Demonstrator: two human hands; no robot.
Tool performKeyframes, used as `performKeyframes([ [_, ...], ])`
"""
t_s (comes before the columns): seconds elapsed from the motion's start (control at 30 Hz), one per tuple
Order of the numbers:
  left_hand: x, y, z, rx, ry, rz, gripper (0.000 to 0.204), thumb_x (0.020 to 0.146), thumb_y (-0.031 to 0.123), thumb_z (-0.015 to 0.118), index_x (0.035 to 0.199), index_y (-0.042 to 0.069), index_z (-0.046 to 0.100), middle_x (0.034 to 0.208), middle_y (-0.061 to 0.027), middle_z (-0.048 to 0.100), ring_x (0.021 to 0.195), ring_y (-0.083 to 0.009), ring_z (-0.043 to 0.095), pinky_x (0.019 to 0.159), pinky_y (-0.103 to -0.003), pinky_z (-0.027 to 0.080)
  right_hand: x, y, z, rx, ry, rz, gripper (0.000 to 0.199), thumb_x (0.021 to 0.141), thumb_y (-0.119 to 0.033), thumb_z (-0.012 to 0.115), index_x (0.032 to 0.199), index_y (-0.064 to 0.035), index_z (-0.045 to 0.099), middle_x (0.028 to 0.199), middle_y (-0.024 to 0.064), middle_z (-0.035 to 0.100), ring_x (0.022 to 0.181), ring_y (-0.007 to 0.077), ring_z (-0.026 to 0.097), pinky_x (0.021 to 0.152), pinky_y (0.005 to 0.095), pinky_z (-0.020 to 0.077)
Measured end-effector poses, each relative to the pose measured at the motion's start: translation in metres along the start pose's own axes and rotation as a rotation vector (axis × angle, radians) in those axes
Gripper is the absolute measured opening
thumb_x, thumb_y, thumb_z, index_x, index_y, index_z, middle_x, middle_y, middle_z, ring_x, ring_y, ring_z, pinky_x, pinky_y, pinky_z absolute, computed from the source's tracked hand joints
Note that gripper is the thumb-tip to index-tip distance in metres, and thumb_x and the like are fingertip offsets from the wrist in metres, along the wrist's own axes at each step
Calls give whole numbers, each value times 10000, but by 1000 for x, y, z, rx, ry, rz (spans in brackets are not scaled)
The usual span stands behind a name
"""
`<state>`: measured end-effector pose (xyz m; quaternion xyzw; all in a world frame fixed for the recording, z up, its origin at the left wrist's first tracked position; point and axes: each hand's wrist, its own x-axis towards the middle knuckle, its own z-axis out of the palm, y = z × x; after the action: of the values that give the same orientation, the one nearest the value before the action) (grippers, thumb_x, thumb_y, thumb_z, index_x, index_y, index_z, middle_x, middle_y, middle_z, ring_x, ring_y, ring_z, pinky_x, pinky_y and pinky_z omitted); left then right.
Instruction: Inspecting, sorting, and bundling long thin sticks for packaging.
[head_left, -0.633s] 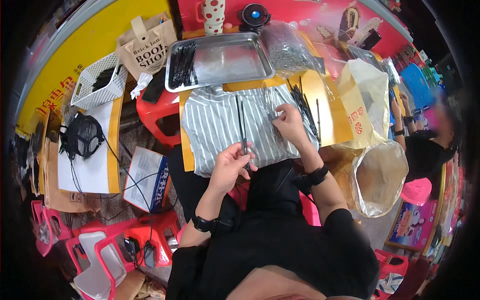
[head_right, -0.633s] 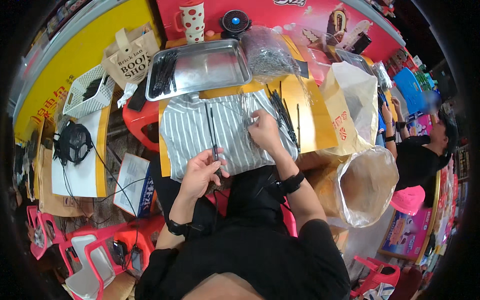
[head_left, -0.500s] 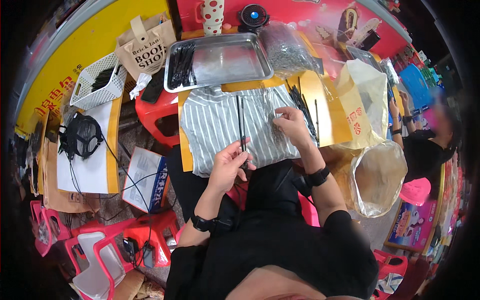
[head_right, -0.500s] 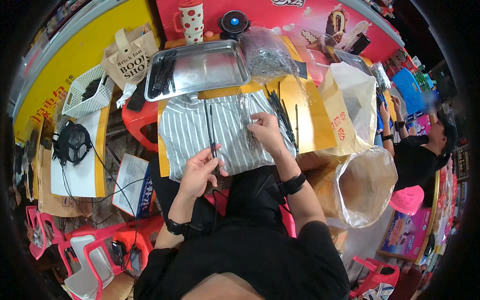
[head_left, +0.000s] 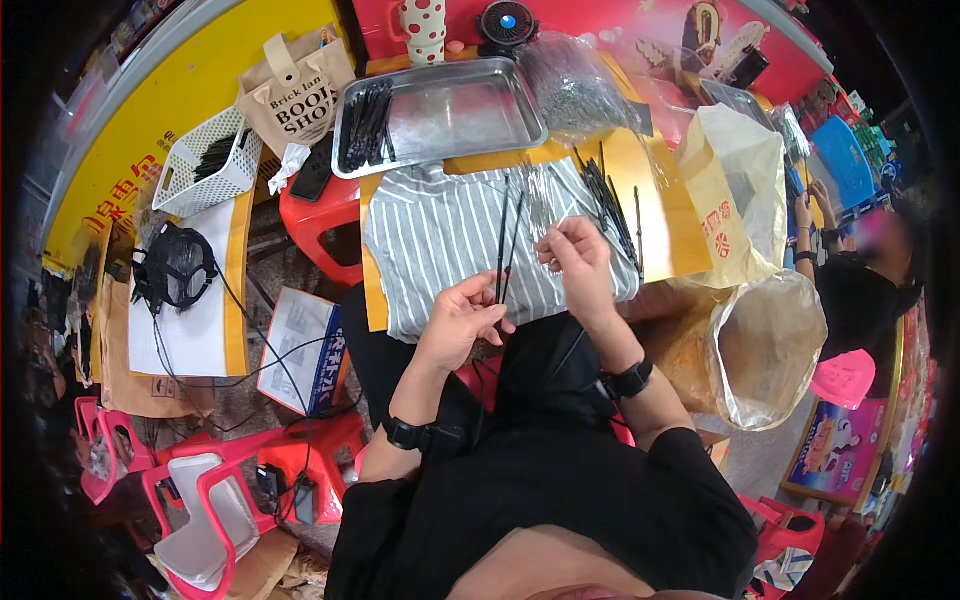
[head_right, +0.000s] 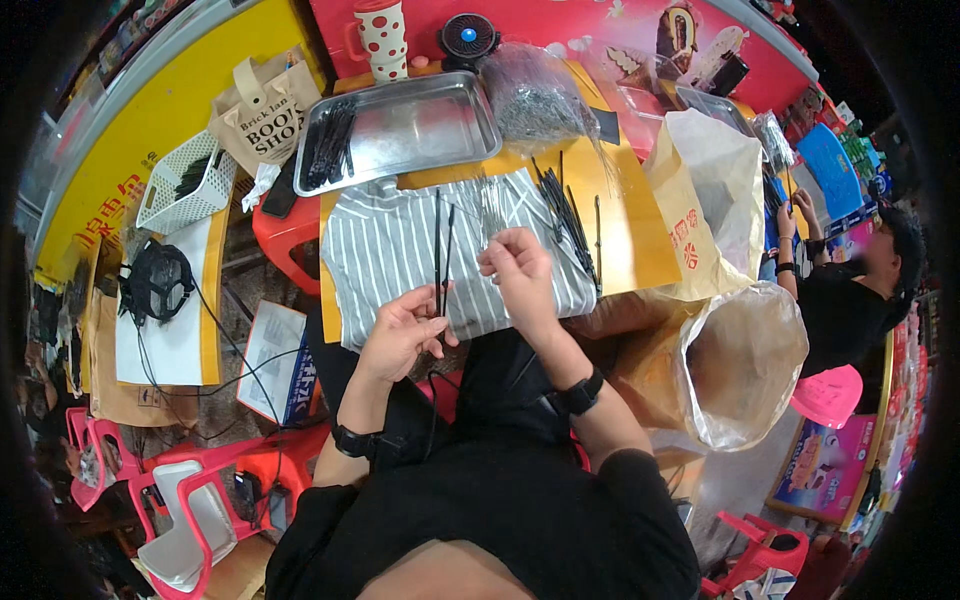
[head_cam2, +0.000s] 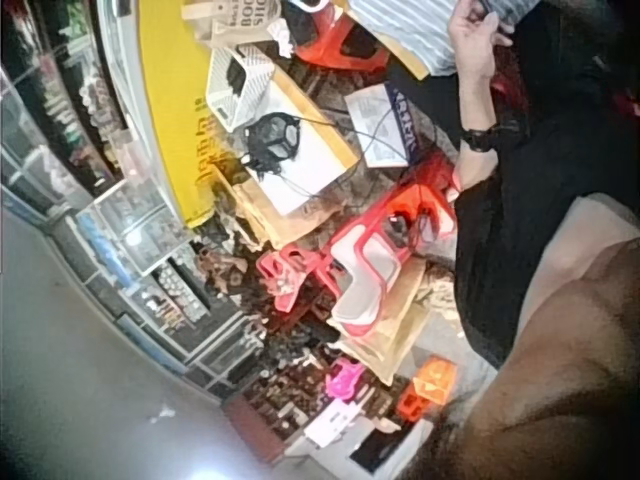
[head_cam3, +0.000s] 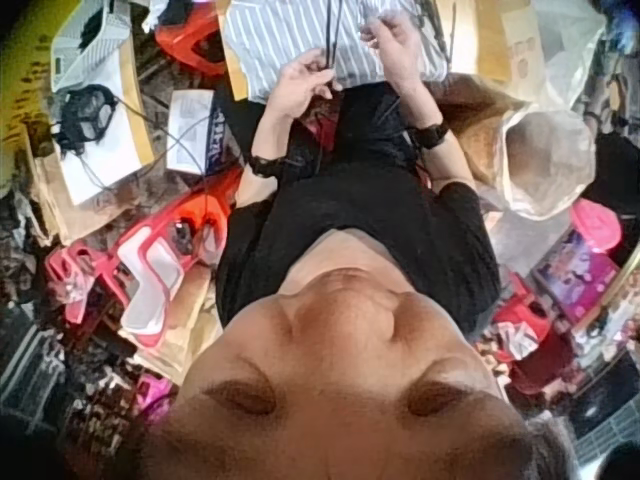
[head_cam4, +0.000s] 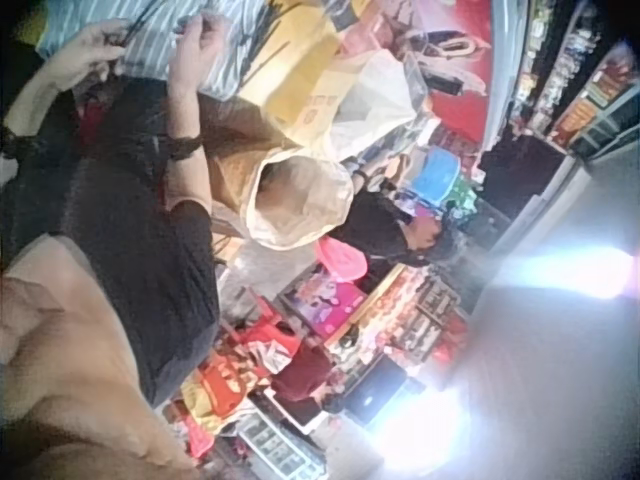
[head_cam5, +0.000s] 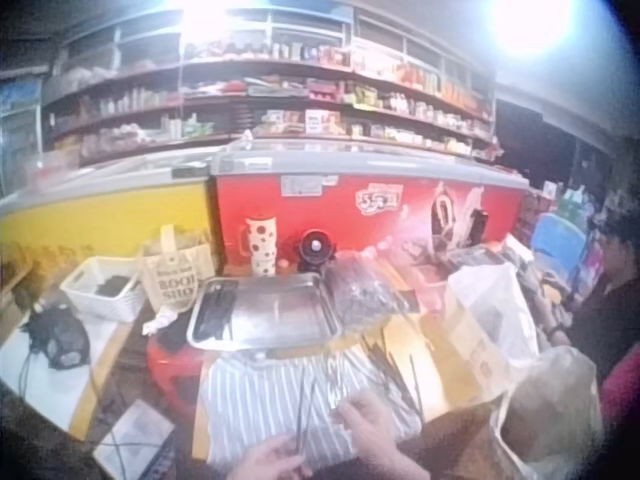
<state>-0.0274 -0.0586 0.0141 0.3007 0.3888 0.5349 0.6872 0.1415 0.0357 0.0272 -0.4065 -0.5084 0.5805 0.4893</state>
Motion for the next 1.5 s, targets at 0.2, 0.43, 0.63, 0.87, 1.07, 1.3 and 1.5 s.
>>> performKeyframes([
  [0.2, 0, -10, -12, -49, -23, 37, 254, 822, -84, 605, 1068, -23, 625, 881, -95, 649, 698, -188, 675, 529, -215, 535, -8, -2, 23, 58, 29, -135, 88, 931, -89, 544, 996, -35, 519, 802, 53, 638, 658, 84, 581, 594, 204, 440],
  [0.43, -4, -6, -9, -124, 4, 63, 295, 810, -122, 593, 1089, -27, 613, 900, -101, 653, 728, -211, 682, 590, -226, 549, -18, -7, 25, 235, 21, -150, 117, 935, -64, 515, 1047, -37, 491, 811, 72, 619, 657, 92, 572, 591, 216, 444],
  [0.63, -6, -4, -13, -82, -17, 80, 362, 778, -142, 607, 1125, -39, 595, 933, -111, 647, 775, -250, 682, 616, -271, 558, -29, 9, 25, 378, -35, 135, 147, 923, -89, 536, 1056, -44, 492, 802, 75, 622, 659, 107, 576, 595, 225, 440],
  [0.87, -9, -1, -13, -35, -10, 67, 496, 772, -133, 614, 1251, -54, 513, 872, -66, 604, 750, -203, 679, 635, -244, 559, -21, 10, 20, 473, 97, 103, 150, 916, -92, 545, 1055, -52, 509, 798, 78, 620, 660, 121, 572, 605, 233, 440],
  [1.07, -9, 0, -12, -17, -20, 68, 572, 761, -123, 636, 1305, -51, 473, 912, -79, 615, 775, -235, 679, 626, -253, 557, -13, 4, 8, 294, -224, 309, 169, 896, -68, 549, 1057, -22, 520, 763, 78, 609, 631, 114, 554, 553, 219, 412],
  [1.3, -13, 5, -8, 81, -60, 36, 660, 764, -128, 632, 1374, -11, 409, 1015, -103, 593, 813, -215, 674, 635, -245, 543, -17, 10, 26, 351, 17, 51, 162, 916, -98, 565, 1047, -22, 506, 784, 78, 600, 631, 123, 560, 592, 240, 455],
  [1.5, -14, 6, -6, 83, -68, 52, 673, 767, -148, 615, 1386, -3, 395, 1003, -79, 580, 824, -199, 672, 648, -238, 542, -31, 23, 31, 465, 25, 261, 167, 916, -104, 571, 1055, -33, 511, 774, 66, 595, 633, 131, 563, 585, 249, 450],
])
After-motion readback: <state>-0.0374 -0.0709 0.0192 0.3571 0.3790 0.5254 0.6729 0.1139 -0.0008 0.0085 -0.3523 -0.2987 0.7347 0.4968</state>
